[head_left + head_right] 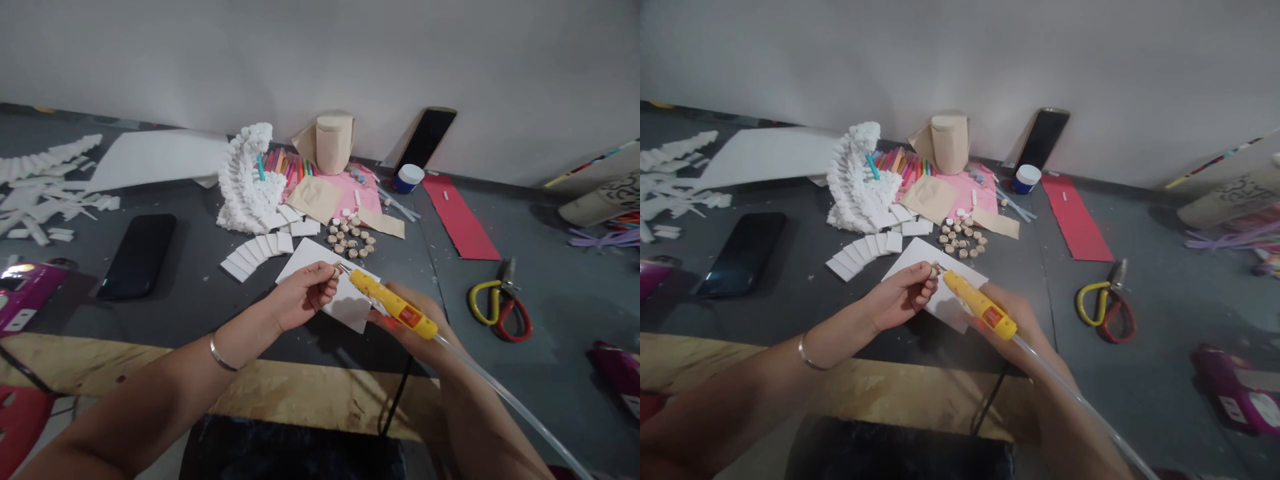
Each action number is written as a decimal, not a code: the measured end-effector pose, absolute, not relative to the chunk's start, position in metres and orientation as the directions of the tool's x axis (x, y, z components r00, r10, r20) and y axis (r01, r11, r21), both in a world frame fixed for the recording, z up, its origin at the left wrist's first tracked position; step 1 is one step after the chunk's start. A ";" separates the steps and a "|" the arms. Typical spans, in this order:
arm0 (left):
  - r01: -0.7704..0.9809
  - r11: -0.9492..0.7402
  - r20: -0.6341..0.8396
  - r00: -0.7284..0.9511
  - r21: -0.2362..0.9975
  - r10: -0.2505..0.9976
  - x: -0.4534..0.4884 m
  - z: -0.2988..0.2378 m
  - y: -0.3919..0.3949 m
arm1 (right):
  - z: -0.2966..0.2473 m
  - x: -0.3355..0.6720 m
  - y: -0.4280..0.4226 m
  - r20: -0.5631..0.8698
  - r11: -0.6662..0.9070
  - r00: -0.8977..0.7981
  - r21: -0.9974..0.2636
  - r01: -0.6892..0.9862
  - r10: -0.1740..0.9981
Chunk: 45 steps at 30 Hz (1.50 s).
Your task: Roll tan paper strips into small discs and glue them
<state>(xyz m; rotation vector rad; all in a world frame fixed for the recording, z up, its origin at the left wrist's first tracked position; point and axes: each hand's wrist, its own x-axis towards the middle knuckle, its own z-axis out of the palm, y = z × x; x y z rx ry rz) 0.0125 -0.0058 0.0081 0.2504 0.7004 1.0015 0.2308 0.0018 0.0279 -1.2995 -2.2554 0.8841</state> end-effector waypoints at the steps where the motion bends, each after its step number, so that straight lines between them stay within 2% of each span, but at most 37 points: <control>1: -0.686 0.532 -0.424 0.344 0.496 0.838 0.012 0.008 -0.006 | 0.028 0.231 0.002 0.020 0.376 -0.499 -0.684 0.625 0.866; 19: -0.677 0.531 -0.400 0.361 0.509 0.843 0.013 0.005 -0.006 | 0.028 0.231 0.003 0.087 0.440 -0.511 -0.643 0.627 0.855; 26: -0.705 0.526 -0.422 0.342 0.475 0.840 0.012 0.009 -0.005 | 0.026 0.232 0.003 0.116 0.490 -0.553 -0.634 0.598 0.825; 37: -0.682 0.538 -0.429 0.347 0.495 0.834 0.013 0.008 -0.005 | 0.029 0.232 0.002 0.110 0.405 -0.446 -0.646 0.647 0.888; 42: -0.699 0.528 -0.423 0.342 0.483 0.839 0.013 0.009 -0.005 | 0.031 0.231 0.002 0.101 0.473 -0.542 -0.636 0.610 0.834; 45: -0.684 0.536 -0.433 0.341 0.495 0.834 0.013 0.009 -0.005 | 0.028 0.230 0.003 0.072 0.457 -0.542 -0.635 0.622 0.837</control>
